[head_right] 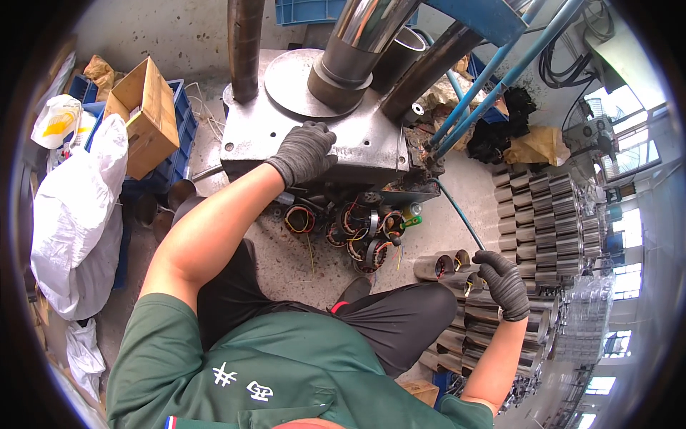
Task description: The person assembles a stator by inserting copper coils into a metal frame, guiding wires with a thin tool, and then placing the assembly into a large industrial press machine.
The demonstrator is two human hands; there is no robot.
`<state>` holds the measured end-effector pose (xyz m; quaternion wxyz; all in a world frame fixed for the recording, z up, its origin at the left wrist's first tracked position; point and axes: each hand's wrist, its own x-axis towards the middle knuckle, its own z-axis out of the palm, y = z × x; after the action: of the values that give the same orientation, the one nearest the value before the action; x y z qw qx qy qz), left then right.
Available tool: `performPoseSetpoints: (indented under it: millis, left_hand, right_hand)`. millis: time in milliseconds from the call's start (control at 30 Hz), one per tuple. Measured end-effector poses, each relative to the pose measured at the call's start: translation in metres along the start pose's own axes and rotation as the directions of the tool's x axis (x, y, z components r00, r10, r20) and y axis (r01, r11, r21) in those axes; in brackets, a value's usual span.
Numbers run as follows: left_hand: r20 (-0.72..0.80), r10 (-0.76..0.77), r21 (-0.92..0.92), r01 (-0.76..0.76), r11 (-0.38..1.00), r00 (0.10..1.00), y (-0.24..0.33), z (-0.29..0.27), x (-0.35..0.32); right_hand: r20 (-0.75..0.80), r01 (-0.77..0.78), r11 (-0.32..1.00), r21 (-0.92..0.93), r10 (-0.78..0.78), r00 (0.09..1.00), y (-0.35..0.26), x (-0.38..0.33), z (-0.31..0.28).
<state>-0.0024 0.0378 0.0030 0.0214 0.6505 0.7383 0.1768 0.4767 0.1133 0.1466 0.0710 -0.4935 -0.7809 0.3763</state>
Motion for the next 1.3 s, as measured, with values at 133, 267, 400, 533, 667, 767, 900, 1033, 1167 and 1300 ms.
performPoseSetpoints:
  millis: [133,267,400,533,667,767,900,1033,1167,1300]
  left_hand:
    - [0.006,-0.003,0.009,0.003,1.0,1.0,0.0,0.0,0.0]
    - [0.039,-0.024,0.019,0.024,1.0,0.999,-0.002,-0.003,-0.001]
    - [-0.14,-0.081,-0.333,0.03,0.942,0.987,-0.015,-0.008,0.002]
    - [-0.266,-0.266,-0.431,0.133,0.892,0.926,-0.061,-0.012,0.002]
    - [-0.295,-0.439,-0.471,0.271,0.84,0.848,-0.081,-0.03,-0.012]
    - [-0.289,-0.499,-0.245,0.441,0.863,0.817,-0.117,-0.028,-0.023]
    - [-0.263,-0.511,-0.162,0.485,0.86,0.818,-0.147,-0.024,-0.026]
    - [-0.308,-0.487,-0.013,0.509,0.861,0.817,-0.144,-0.016,-0.017]
    - [-0.212,-0.515,0.026,0.531,0.847,0.831,-0.131,-0.025,-0.012]
    - [-0.095,-0.565,0.046,0.571,0.82,0.819,-0.126,-0.028,-0.003]
  right_hand:
    - [-0.02,0.032,0.998,-0.047,-0.033,0.999,0.0,0.001,-0.001]
    - [-0.126,0.128,0.983,-0.128,-0.144,0.982,-0.001,0.008,-0.003]
    - [-0.181,0.292,0.429,-0.855,-0.774,0.607,0.001,0.05,-0.057]
    - [-0.589,0.041,0.725,-0.688,-0.591,0.551,-0.031,0.116,-0.098]
    - [-0.401,-0.035,0.443,-0.896,-0.773,0.492,-0.012,0.158,-0.17]
    - [-0.217,-0.123,0.179,-0.976,-0.823,0.525,-0.016,0.185,-0.182]
    - [-0.236,-0.094,0.227,-0.969,-0.758,0.608,-0.03,0.195,-0.179]
    - [-0.438,-0.017,0.535,-0.845,-0.675,0.594,-0.034,0.196,-0.174]
    - [-0.63,-0.087,0.746,-0.66,-0.487,0.605,-0.043,0.195,-0.166]
    - [-0.582,-0.039,0.734,-0.678,-0.503,0.639,-0.04,0.2,-0.173]
